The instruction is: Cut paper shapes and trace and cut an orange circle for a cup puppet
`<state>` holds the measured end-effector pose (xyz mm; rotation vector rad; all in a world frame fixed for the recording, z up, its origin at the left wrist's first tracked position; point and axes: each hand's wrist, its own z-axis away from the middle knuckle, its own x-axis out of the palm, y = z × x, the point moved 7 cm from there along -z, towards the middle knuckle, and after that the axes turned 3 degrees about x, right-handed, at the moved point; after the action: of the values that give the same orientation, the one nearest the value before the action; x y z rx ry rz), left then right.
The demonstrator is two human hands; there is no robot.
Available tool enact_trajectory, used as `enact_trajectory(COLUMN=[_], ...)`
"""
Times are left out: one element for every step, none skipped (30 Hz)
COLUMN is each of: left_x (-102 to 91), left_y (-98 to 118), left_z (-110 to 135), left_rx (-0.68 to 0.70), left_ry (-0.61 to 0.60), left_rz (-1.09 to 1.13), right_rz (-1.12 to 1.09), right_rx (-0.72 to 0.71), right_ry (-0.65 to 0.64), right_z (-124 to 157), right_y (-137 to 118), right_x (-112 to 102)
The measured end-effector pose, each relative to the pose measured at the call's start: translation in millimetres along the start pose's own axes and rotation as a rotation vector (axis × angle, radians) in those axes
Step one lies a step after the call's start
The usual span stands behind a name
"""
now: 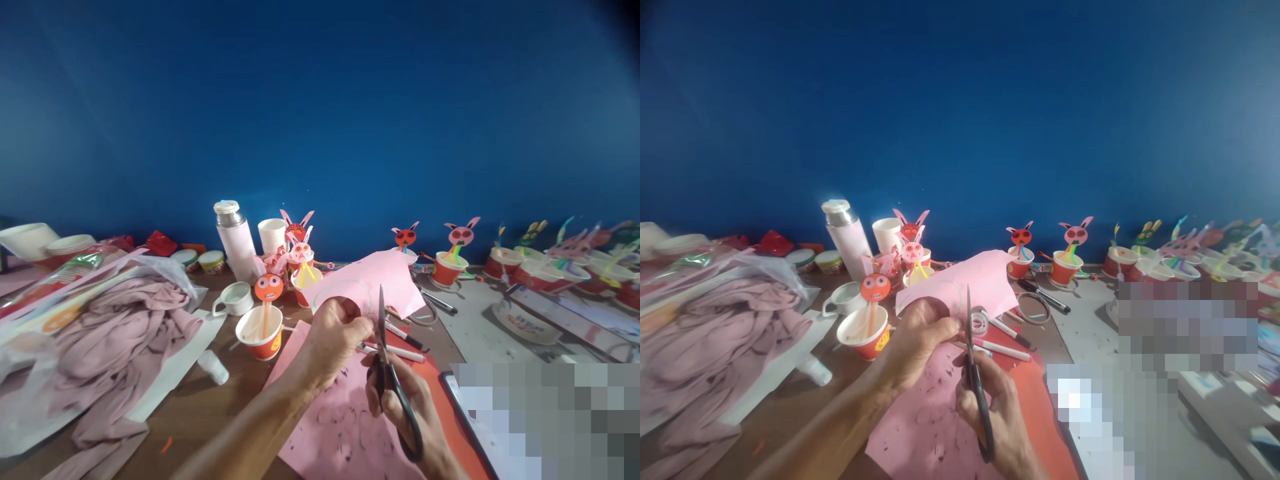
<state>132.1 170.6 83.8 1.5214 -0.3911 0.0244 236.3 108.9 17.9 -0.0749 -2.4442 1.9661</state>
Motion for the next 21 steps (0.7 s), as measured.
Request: enact_trajectory(left_x=[0.4,0.9,1.7,1.9,2.2,2.3,2.2,2.0,1.9,2.1,3.0,4.3,5.9,7.9,9.7,11.0,11.6,11.9,12.3,12.7,13.0], left_y=[-0.2,0.0,0.5,1.5,2.4,3.2,4.0,4.9,5.9,7.3,8.8,10.6,12.4,14.1,15.8,17.2,18.4,19.3,20.0,20.5,20.6], left_z=[0.0,0.1,0.1,0.1,0.2,0.3,0.4,0.5,0.6,0.7,0.8,1.0,1.2,1.5,1.9,2.2,2.5,2.7,2.9,3.1,3.2], left_rx=[-0.005,-0.007,-0.005,0.003,0.010,0.014,0.018,0.021,0.025,0.031,0.039,0.048,0.057,0.067,0.079,0.088,0.097,0.105,0.111,0.117,0.117], left_ry=[-0.007,-0.017,-0.030,-0.037,-0.045,-0.051,-0.055,-0.058,-0.062,-0.070,-0.088,-0.111,-0.137,-0.168,-0.196,-0.216,-0.227,-0.236,-0.246,-0.259,-0.270], left_rz=[-0.003,-0.010,-0.017,-0.021,-0.025,-0.026,-0.025,-0.022,-0.017,-0.011,-0.007,-0.005,-0.004,-0.006,-0.011,-0.017,-0.021,-0.025,-0.028,-0.030,-0.032], right_rz=[0.001,0.000,-0.002,-0.004,-0.006,-0.006,-0.006,-0.007,-0.011,-0.016,-0.022,-0.030,-0.039,-0.049,-0.058,-0.065,-0.068,-0.069,-0.069,-0.070,-0.073], right_rx=[-0.002,-0.002,0.000,0.002,0.002,0.005,0.009,0.016,0.024,0.034,0.042,0.048,0.051,0.052,0.050,0.049,0.049,0.050,0.049,0.051,0.055], right_ry=[-0.001,-0.008,-0.021,-0.036,-0.046,-0.049,-0.047,-0.045,-0.045,-0.047,-0.053,-0.060,-0.066,-0.071,-0.074,-0.079,-0.085,-0.091,-0.094,-0.097,-0.097], right_z=[-0.4,-0.8,-1.1,-1.4,-1.6,-1.7,-1.7,-1.6,-1.5,-1.3,-1.1,-0.9,-0.7,-0.7,-0.7,-0.8,-0.8,-0.8,-0.8,-0.8,-0.7], right_y=[-0.6,-1.0,-1.5,-1.9,-2.5,-2.8,-2.9,-2.7,-2.2,-1.4,-0.6,0.0,0.6,1.0,1.3,1.6,2.0,2.5,3.1,3.7,4.5], right_x=[0.2,0.8,1.7,2.7,3.3,3.4,3.1,2.8,2.7,2.6,2.8,3.2,3.4,3.5,3.5,3.5,3.6,3.7,3.6,3.5,3.3])
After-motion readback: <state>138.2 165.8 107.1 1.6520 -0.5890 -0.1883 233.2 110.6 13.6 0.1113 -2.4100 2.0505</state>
